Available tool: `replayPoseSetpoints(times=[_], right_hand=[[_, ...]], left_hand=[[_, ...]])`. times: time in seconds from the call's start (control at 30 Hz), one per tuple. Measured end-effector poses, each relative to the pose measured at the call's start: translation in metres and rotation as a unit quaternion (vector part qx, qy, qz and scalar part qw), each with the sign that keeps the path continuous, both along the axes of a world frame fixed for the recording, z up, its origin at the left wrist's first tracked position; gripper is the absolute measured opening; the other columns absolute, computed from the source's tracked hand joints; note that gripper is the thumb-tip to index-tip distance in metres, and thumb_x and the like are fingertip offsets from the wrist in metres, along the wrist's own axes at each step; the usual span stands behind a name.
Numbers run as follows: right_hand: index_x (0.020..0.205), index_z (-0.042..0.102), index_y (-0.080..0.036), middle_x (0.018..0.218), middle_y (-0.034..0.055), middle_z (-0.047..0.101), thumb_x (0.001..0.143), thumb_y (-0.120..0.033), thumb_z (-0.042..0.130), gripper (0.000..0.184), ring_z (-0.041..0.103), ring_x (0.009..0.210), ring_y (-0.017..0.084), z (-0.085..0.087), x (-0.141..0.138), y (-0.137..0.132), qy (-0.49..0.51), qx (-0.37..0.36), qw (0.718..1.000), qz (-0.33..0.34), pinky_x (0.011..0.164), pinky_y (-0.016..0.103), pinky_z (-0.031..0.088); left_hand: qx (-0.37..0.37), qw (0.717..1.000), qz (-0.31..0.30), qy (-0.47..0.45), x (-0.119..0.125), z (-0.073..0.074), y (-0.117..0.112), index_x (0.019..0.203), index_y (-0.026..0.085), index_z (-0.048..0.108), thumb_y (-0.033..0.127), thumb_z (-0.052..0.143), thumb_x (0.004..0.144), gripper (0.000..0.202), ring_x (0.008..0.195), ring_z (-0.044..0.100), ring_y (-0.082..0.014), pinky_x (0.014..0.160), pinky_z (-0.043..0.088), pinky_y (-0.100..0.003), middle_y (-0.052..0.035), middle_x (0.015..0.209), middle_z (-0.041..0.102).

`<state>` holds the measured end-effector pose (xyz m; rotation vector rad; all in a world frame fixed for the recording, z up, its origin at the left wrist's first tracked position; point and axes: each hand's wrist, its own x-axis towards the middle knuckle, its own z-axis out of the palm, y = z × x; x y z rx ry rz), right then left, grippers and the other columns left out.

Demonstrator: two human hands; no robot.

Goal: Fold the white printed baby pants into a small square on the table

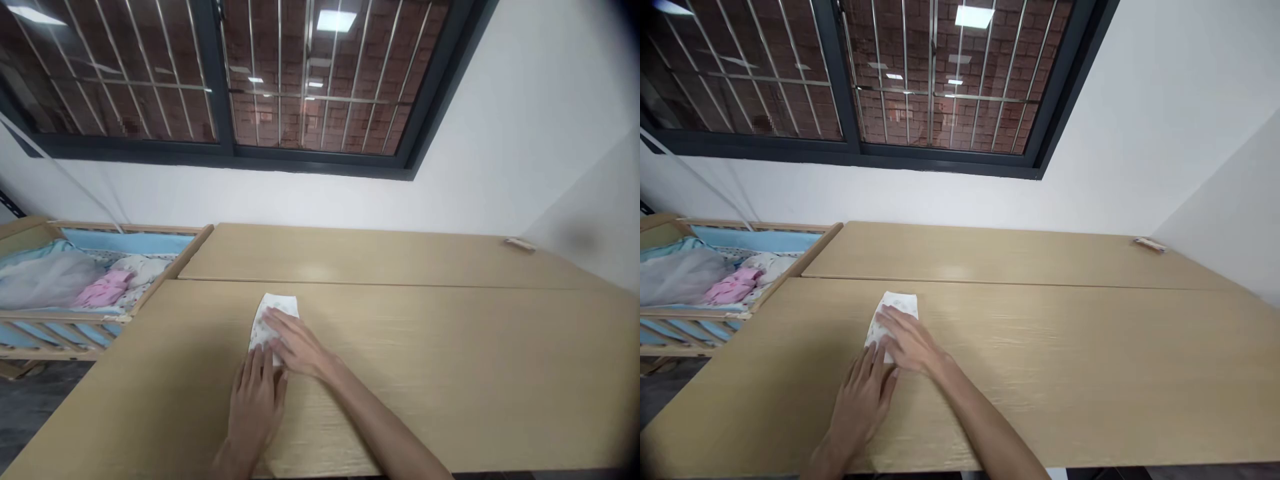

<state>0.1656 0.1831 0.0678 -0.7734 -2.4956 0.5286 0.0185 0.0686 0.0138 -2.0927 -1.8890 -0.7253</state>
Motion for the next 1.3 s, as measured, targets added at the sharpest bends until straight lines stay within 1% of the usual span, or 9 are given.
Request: replayPoseSetpoints(times=[0.1, 0.2, 0.4, 0.6, 0.9, 1.03, 1.13, 1.2, 1.3], right_hand=[[0.159, 0.034, -0.021, 0.167, 0.0065, 0.027, 0.108, -0.036, 0.035, 0.053, 0.022, 0.155, 0.019, -0.002, -0.014, -0.021, -0.045, -0.004, 0.994, 0.102, 0.126, 0.039, 0.023], [0.159, 0.033, -0.021, 0.165, 0.0068, 0.031, 0.108, -0.039, 0.037, 0.055, 0.024, 0.154, 0.019, -0.012, -0.021, -0.02, -0.082, -0.024, 0.988, 0.126, 0.127, 0.038, 0.021], [0.16, 0.031, -0.024, 0.165, 0.0056, 0.028, 0.107, -0.049, 0.034, 0.059, 0.02, 0.155, 0.021, -0.026, -0.021, 0.028, -0.152, -0.035, 0.984, 0.081, 0.128, 0.044, 0.015], [0.16, 0.031, -0.024, 0.167, 0.0041, 0.024, 0.106, -0.052, 0.034, 0.061, 0.017, 0.156, 0.02, -0.029, -0.018, 0.078, -0.144, -0.026, 0.988, 0.044, 0.128, 0.042, 0.015], [0.162, 0.024, -0.015, 0.168, 0.0077, 0.022, 0.107, -0.045, 0.027, 0.062, 0.014, 0.157, 0.021, -0.033, -0.017, 0.106, -0.145, 0.011, 0.989, 0.018, 0.128, 0.044, 0.009], [0.159, 0.03, -0.015, 0.167, 0.0113, 0.025, 0.105, -0.039, 0.034, 0.059, 0.015, 0.156, 0.026, -0.023, -0.01, 0.091, -0.084, 0.039, 0.995, -0.036, 0.127, 0.05, 0.012], [0.146, 0.052, -0.016, 0.155, 0.0171, 0.044, 0.105, -0.04, 0.038, 0.049, 0.036, 0.146, 0.032, -0.008, 0.007, 0.06, -0.052, 0.036, 0.995, -0.083, 0.12, 0.055, 0.025], [0.134, 0.062, -0.018, 0.139, 0.0164, 0.058, 0.104, -0.046, 0.042, 0.045, 0.051, 0.132, 0.031, -0.002, 0.021, 0.033, -0.058, 0.008, 0.995, -0.075, 0.114, 0.053, 0.034], [0.136, 0.06, -0.019, 0.14, 0.0156, 0.059, 0.098, -0.055, 0.054, 0.053, 0.054, 0.129, 0.032, -0.004, 0.038, -0.006, -0.084, -0.024, 0.996, -0.037, 0.11, 0.051, 0.038]], left_hand=[[-0.009, 1.0, 0.005, 0.027, 0.002, -0.016, -0.014, 0.134, 0.01, 0.059, 0.028, 0.045, 0.1, 0.041, 0.136, 0.052, -0.0357, 0.11, 0.044, -0.053, -0.0219, 0.14, 0.059], [-0.021, 0.999, -0.008, 0.043, -0.003, -0.02, -0.013, 0.13, 0.01, 0.062, 0.026, 0.045, 0.1, 0.039, 0.134, 0.054, -0.0357, 0.111, 0.044, -0.053, -0.0227, 0.137, 0.061], [-0.01, 0.999, -0.019, 0.023, -0.009, -0.018, -0.008, 0.137, 0.01, 0.057, 0.031, 0.045, 0.101, 0.043, 0.135, 0.053, -0.0332, 0.113, 0.044, -0.05, -0.0214, 0.144, 0.057], [-0.017, 0.999, -0.013, 0.032, -0.008, -0.016, -0.006, 0.138, 0.009, 0.057, 0.031, 0.044, 0.102, 0.044, 0.134, 0.054, -0.0342, 0.112, 0.045, -0.052, -0.0222, 0.147, 0.053], [-0.043, 0.998, -0.036, 0.024, -0.014, -0.006, -0.002, 0.133, 0.009, 0.06, 0.027, 0.043, 0.102, 0.04, 0.132, 0.056, -0.0327, 0.111, 0.046, -0.05, -0.0219, 0.142, 0.058], [-0.088, 0.992, -0.094, -0.008, -0.041, 0.0, 0.011, 0.126, 0.014, 0.065, 0.023, 0.043, 0.101, 0.034, 0.124, 0.061, -0.0295, 0.105, 0.05, -0.048, -0.0169, 0.133, 0.066], [-0.121, 0.978, -0.161, -0.047, -0.071, 0.007, 0.024, 0.125, 0.019, 0.065, 0.024, 0.043, 0.102, 0.033, 0.121, 0.063, -0.0255, 0.105, 0.051, -0.044, -0.0109, 0.129, 0.069], [-0.122, 0.972, -0.194, -0.059, -0.087, 0.009, 0.032, 0.125, 0.02, 0.064, 0.027, 0.043, 0.102, 0.032, 0.122, 0.061, -0.0245, 0.106, 0.05, -0.043, -0.009, 0.13, 0.068], [-0.103, 0.964, -0.233, -0.073, -0.096, 0.008, 0.04, 0.115, 0.02, 0.066, 0.029, 0.038, 0.104, 0.031, 0.122, 0.06, -0.0234, 0.11, 0.047, -0.044, -0.0081, 0.127, 0.069]])
